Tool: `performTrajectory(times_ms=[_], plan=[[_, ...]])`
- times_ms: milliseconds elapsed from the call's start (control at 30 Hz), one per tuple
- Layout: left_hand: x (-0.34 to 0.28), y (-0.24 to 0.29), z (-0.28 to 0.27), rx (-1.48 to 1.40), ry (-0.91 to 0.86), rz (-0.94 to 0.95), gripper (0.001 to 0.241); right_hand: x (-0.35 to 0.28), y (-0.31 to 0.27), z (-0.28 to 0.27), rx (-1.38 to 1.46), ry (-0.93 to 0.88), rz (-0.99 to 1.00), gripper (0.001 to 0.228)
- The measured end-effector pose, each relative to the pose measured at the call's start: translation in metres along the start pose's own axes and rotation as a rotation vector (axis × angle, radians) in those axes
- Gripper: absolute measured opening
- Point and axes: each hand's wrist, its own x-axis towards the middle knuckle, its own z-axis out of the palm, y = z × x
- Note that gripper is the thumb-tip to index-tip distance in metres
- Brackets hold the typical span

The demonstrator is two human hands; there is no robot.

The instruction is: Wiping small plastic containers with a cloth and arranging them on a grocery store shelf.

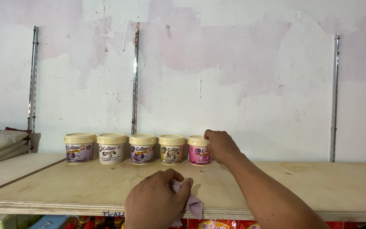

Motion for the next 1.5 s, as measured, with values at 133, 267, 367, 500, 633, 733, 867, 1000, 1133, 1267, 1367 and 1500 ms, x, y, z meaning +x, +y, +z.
performTrajectory(times_ms=[133,267,367,500,633,733,867,1000,1133,1267,1367,1500], plan=[[0.003,-0.002,0.004,0.001,0.03,0.03,0.042,-0.004,-0.003,-0.004,0.002,0.0,0.013,0.031],[0.002,-0.001,0.001,0.001,0.022,0.016,0.041,-0.006,-0.007,-0.006,0.033,-0.021,0.028,0.031],[0.002,-0.001,0.002,-0.006,0.012,0.011,0.041,-0.005,-0.006,-0.004,0.031,0.0,0.004,0.03],[0.001,-0.001,0.002,-0.009,0.026,0.016,0.04,-0.001,0.0,0.004,0.009,0.067,-0.073,0.029],[0.002,-0.001,0.003,-0.016,0.021,0.011,0.04,-0.001,-0.003,0.004,0.024,0.059,-0.044,0.026],[0.002,-0.003,0.003,-0.013,0.037,0.024,0.04,0.0,-0.003,0.004,-0.018,0.066,-0.075,0.027],[0.001,-0.002,0.002,-0.01,0.026,0.03,0.04,-0.001,-0.008,0.002,0.002,0.018,-0.019,0.025],[0.001,-0.001,0.001,0.0,0.006,0.025,0.041,0.0,-0.003,0.006,-0.012,0.044,-0.055,0.024],[0.001,-0.003,0.002,-0.021,0.032,0.028,0.04,-0.004,-0.009,0.001,-0.002,0.022,-0.043,0.025],[0.001,-0.003,0.003,-0.014,0.028,0.039,0.04,0.002,-0.003,0.007,0.005,0.054,-0.043,0.024],[0.001,-0.003,0.003,-0.016,0.028,0.033,0.04,0.003,-0.002,0.01,-0.004,0.062,-0.051,0.023],[0.002,-0.004,0.004,-0.019,0.044,0.038,0.04,0.005,0.002,0.014,-0.017,0.092,-0.092,0.022]])
